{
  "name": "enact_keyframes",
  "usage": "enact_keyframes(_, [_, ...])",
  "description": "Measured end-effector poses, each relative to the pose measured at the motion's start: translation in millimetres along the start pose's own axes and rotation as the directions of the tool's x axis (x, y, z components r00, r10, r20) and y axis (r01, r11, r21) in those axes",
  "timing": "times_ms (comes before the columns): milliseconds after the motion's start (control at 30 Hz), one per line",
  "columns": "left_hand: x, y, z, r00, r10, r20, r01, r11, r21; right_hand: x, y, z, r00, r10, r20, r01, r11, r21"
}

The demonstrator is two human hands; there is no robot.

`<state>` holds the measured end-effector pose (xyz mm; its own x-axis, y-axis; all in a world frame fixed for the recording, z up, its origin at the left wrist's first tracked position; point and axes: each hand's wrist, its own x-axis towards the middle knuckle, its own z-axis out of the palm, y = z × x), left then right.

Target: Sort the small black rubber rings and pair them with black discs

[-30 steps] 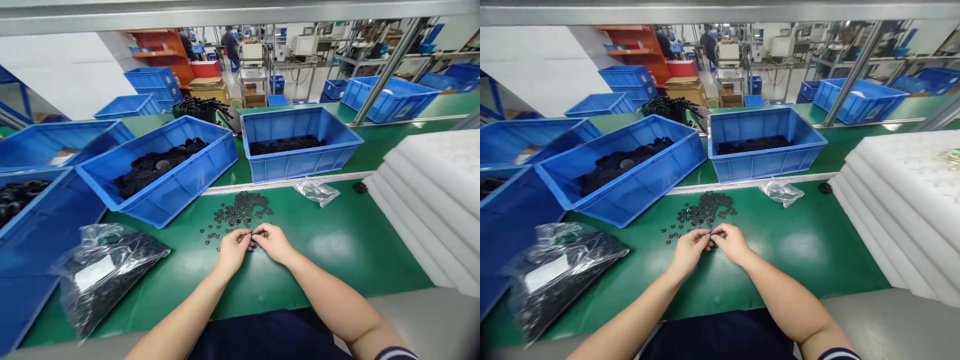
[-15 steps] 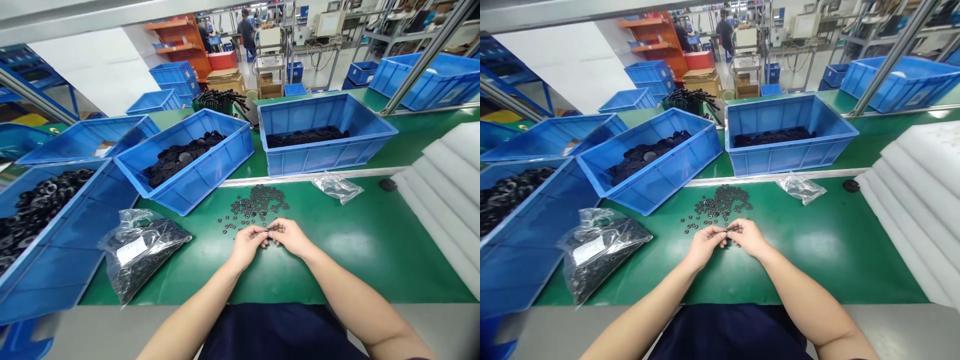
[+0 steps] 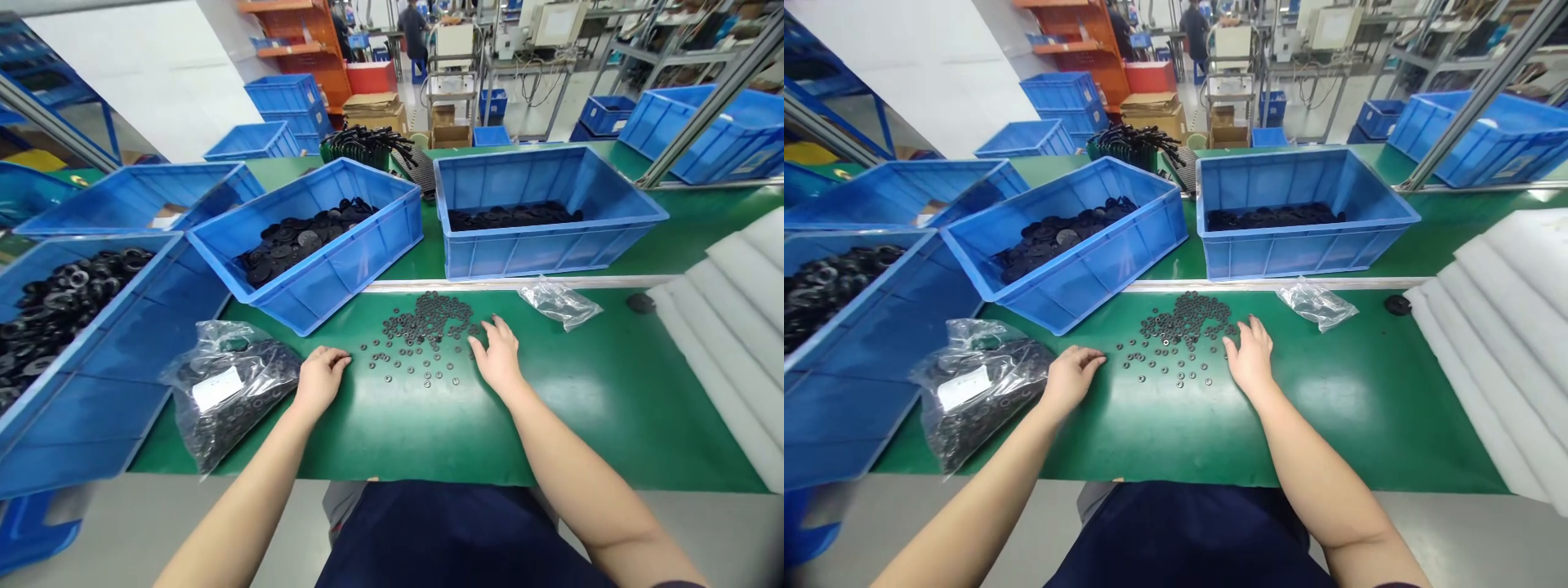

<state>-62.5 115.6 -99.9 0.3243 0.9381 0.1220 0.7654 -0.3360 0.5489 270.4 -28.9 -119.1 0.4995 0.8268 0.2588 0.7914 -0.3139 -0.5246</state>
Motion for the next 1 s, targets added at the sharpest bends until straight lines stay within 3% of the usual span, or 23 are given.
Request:
enact_keyframes(67, [-5, 1, 10.5, 0.988, 0.104, -0.113, -0.095, 0.992, 0.088, -2, -4, 1, 0.999, -0.011, 0.042, 0.014, 0.997, -0.08])
enact_keyframes(133, [-11, 7, 20.6, 0.975, 0.165, -0.147, -0.142, 0.977, 0.159, -6, -9, 1, 0.995, -0.038, 0.095, 0.051, 0.989, -0.141])
enact_keyframes(333, [-20, 41, 43.8, 0.923, 0.348, 0.162, -0.38, 0.89, 0.254, -8, -31, 0, 0.97, -0.137, 0.199, 0.179, 0.961, -0.212])
enact_keyframes(433, [-17, 54, 52.2, 0.909, 0.37, 0.191, -0.41, 0.875, 0.258, -3, -51, 6, 0.938, -0.267, 0.22, 0.309, 0.933, -0.186])
enact_keyframes(600, [-10, 64, 54.7, 0.898, 0.404, 0.172, -0.436, 0.867, 0.239, 3, -78, 21, 0.816, -0.426, 0.391, 0.503, 0.856, -0.117])
enact_keyframes(800, [-4, 66, 51.9, 0.828, 0.511, 0.231, -0.555, 0.806, 0.206, 2, -80, 22, 0.805, -0.451, 0.386, 0.543, 0.822, -0.171])
enact_keyframes(1000, [-4, 63, 53.6, 0.842, 0.478, 0.249, -0.53, 0.817, 0.226, 1, -89, 26, 0.769, -0.49, 0.411, 0.582, 0.802, -0.133])
